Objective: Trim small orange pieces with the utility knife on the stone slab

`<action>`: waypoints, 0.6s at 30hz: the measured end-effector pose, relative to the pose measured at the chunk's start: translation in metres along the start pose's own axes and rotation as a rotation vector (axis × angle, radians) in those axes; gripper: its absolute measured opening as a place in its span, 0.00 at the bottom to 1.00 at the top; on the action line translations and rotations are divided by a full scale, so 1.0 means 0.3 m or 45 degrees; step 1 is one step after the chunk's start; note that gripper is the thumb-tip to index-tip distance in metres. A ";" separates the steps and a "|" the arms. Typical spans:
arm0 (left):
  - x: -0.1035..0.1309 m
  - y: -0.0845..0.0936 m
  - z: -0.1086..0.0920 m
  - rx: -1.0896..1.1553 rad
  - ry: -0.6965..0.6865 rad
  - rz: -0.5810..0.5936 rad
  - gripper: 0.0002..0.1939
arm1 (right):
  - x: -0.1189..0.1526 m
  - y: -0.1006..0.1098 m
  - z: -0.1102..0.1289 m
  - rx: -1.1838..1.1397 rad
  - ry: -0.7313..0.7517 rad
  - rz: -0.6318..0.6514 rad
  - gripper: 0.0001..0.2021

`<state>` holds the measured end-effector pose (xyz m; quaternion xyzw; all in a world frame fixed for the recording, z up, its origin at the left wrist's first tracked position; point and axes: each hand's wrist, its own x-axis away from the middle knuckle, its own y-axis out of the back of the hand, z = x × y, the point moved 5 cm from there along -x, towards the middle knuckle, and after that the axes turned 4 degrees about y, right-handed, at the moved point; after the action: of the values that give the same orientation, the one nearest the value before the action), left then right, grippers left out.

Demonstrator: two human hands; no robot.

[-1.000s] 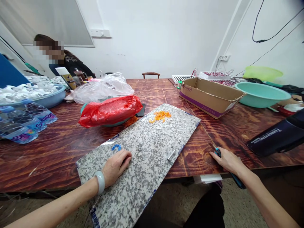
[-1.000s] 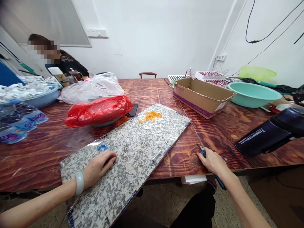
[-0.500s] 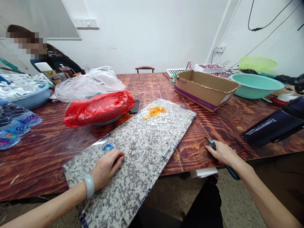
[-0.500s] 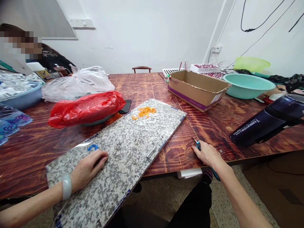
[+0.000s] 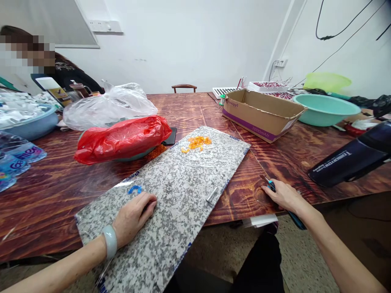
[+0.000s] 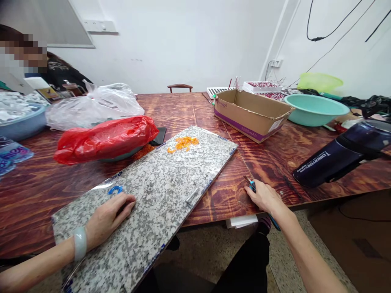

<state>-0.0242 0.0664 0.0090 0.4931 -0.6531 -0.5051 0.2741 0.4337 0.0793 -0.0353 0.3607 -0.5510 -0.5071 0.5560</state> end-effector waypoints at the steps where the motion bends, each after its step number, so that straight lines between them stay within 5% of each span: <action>1: 0.000 0.000 0.000 -0.002 -0.005 0.000 0.09 | -0.001 0.000 0.000 -0.010 0.006 -0.001 0.19; 18: -0.005 0.008 -0.011 -0.006 -0.047 -0.035 0.10 | -0.002 0.003 0.004 -0.026 0.020 -0.018 0.19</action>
<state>-0.0217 0.0666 0.0124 0.4919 -0.6500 -0.5195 0.2561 0.4328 0.0801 -0.0345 0.3629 -0.5389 -0.5138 0.5602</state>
